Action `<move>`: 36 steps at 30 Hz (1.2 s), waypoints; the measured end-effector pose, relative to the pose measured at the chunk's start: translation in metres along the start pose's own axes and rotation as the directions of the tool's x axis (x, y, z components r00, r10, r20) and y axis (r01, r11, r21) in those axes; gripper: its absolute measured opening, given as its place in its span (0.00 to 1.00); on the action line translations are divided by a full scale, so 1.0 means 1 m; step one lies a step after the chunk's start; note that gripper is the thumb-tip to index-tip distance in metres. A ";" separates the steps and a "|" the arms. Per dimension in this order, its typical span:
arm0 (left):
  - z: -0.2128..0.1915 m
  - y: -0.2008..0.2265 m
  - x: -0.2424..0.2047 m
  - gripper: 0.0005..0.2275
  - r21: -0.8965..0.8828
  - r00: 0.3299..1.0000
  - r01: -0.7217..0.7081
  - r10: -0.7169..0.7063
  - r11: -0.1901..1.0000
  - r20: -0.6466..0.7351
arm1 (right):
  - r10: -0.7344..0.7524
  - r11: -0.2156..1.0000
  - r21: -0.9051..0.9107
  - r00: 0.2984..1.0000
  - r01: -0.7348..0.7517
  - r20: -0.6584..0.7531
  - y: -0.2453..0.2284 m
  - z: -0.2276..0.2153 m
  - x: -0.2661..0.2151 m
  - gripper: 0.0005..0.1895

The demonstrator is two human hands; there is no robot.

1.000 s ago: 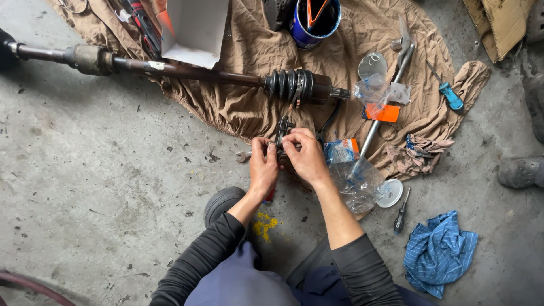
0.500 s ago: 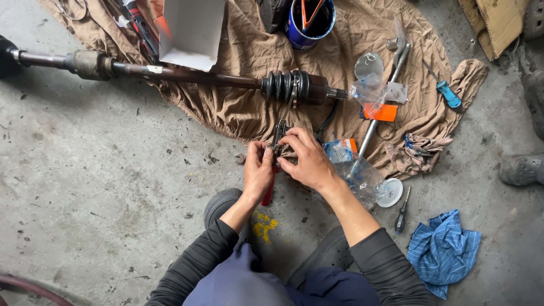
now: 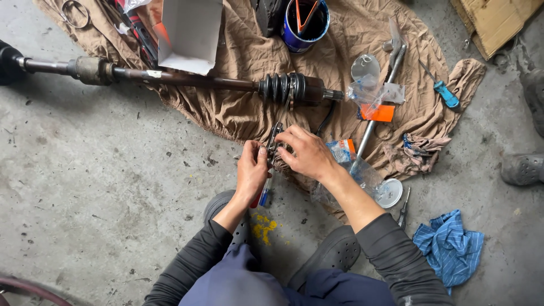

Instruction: The person sits on the workshop floor beside a driveshaft with a CV boot and uses red-handled pliers to tighten the metal boot clamp around the boot. They reposition the pliers on the clamp repeatedly, then pick up a hammer and tap near the clamp at the end.

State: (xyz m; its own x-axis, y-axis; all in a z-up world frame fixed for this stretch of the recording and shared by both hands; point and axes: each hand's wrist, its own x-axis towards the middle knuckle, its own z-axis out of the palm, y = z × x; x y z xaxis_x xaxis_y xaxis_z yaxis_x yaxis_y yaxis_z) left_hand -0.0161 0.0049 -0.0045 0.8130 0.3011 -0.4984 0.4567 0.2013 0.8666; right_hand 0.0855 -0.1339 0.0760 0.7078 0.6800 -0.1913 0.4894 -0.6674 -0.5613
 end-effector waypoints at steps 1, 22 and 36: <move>0.000 0.006 -0.002 0.06 0.000 1.000 0.002 -0.002 1.000 -0.001 | 0.000 1.000 0.001 1.000 0.000 0.002 0.003 0.001 0.001 0.15; 0.004 -0.016 0.004 0.06 -0.127 0.988 0.154 -0.150 0.980 0.043 | -0.409 0.906 -0.073 0.908 0.416 0.089 0.026 -0.004 0.024 0.12; -0.016 0.021 0.008 0.06 0.027 0.982 0.169 -0.171 0.985 0.083 | -0.538 0.812 -0.153 0.824 0.564 0.178 0.037 -0.006 0.031 0.23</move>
State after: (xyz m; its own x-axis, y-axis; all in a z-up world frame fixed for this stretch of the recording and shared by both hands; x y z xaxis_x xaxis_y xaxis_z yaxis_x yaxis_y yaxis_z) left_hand -0.0058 0.0262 0.0089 0.7501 0.1838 -0.6353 0.5973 0.2239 0.7701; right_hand 0.1285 -0.1396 0.0538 0.2289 0.9734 0.0016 0.8740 -0.2048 -0.4406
